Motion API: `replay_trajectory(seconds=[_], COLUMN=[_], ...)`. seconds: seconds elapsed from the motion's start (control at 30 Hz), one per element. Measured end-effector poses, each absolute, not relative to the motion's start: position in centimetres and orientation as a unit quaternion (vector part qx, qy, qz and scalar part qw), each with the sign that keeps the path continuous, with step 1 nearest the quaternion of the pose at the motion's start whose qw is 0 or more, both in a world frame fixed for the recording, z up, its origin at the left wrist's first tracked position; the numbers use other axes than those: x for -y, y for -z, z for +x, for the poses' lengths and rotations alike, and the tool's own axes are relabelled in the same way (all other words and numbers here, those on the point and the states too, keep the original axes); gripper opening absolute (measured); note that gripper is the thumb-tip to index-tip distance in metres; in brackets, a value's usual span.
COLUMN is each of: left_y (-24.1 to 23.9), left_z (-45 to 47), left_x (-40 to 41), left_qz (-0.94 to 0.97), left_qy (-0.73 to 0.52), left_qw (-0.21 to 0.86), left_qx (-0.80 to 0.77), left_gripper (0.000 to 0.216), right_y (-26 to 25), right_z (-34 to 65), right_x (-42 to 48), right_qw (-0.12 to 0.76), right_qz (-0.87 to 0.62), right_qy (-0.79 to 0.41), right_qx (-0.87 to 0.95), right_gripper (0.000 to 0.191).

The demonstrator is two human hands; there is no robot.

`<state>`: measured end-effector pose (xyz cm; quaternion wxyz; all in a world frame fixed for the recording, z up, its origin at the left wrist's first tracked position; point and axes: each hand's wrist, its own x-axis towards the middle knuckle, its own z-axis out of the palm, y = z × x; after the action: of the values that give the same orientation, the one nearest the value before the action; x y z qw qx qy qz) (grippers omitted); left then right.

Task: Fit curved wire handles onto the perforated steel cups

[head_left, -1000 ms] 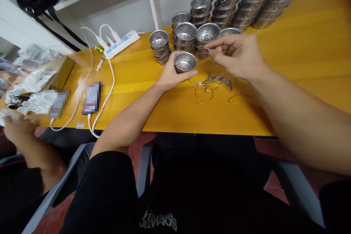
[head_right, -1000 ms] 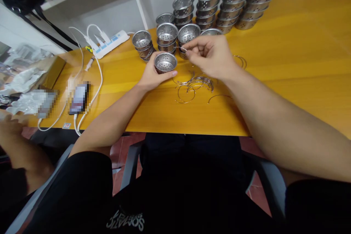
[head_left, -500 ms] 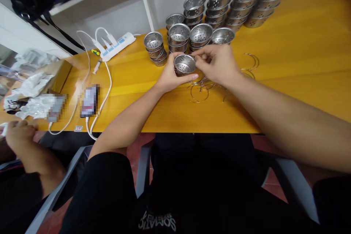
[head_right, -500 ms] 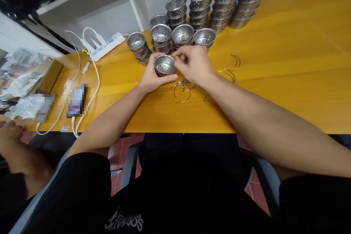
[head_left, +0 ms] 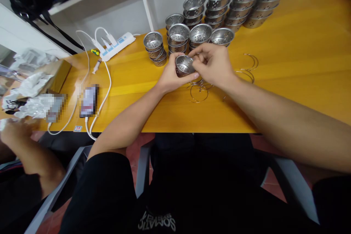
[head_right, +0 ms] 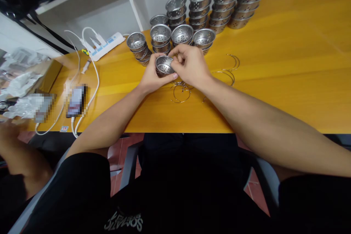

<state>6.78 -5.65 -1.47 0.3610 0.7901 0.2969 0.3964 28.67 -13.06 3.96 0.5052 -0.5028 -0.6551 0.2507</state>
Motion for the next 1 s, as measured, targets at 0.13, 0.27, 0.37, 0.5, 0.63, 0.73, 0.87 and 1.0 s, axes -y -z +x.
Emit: replay_trajectory(seconds=[0.13, 0.27, 0.37, 0.5, 0.63, 0.73, 0.87, 1.0], left_y=[1.8, 2.4, 2.5, 2.3, 2.4, 2.9, 3.6, 4.0], left_z=[6.3, 5.7, 5.5, 5.8, 5.9, 5.9, 5.9, 5.9], left_x=[4.9, 3.5, 3.3, 3.9, 3.9, 3.5, 2.9, 2.7], left_qz=[0.801, 0.791, 0.787, 0.798, 0.812, 0.818, 0.824, 0.831], left_qy=[-0.38, -0.374, -0.37, -0.364, -0.359, -0.365, -0.367, -0.363], left_qw=[0.357, 0.402, 0.423, 0.409, 0.38, 0.367, 0.357, 0.348], left_qx=[-0.293, -0.269, -0.255, -0.252, -0.258, -0.249, -0.244, -0.237], left_gripper=[0.113, 0.111, 0.112, 0.116, 0.108, 0.1, 0.094, 0.095], right_y=[-4.4, -5.6, -6.4, -6.8, -6.6, -6.5, -6.5, -6.4], right_z=[29.2, 30.7, 31.3, 31.1, 30.9, 30.9, 31.0, 30.8], right_x=[12.8, 13.2, 13.9, 14.4, 14.0, 13.7, 13.7, 13.7], right_qw=[0.516, 0.471, 0.436, 0.443, 0.438, 0.439, 0.438, 0.442], right_qz=[-0.464, -0.401, -0.383, -0.38, -0.388, -0.395, -0.394, -0.392], right_qy=[-0.272, -0.347, -0.395, -0.419, -0.426, -0.426, -0.433, -0.431], right_qx=[0.667, 0.705, 0.712, 0.696, 0.69, 0.685, 0.682, 0.682], right_gripper=[0.036, 0.061, 0.072, 0.073, 0.076, 0.073, 0.069, 0.07])
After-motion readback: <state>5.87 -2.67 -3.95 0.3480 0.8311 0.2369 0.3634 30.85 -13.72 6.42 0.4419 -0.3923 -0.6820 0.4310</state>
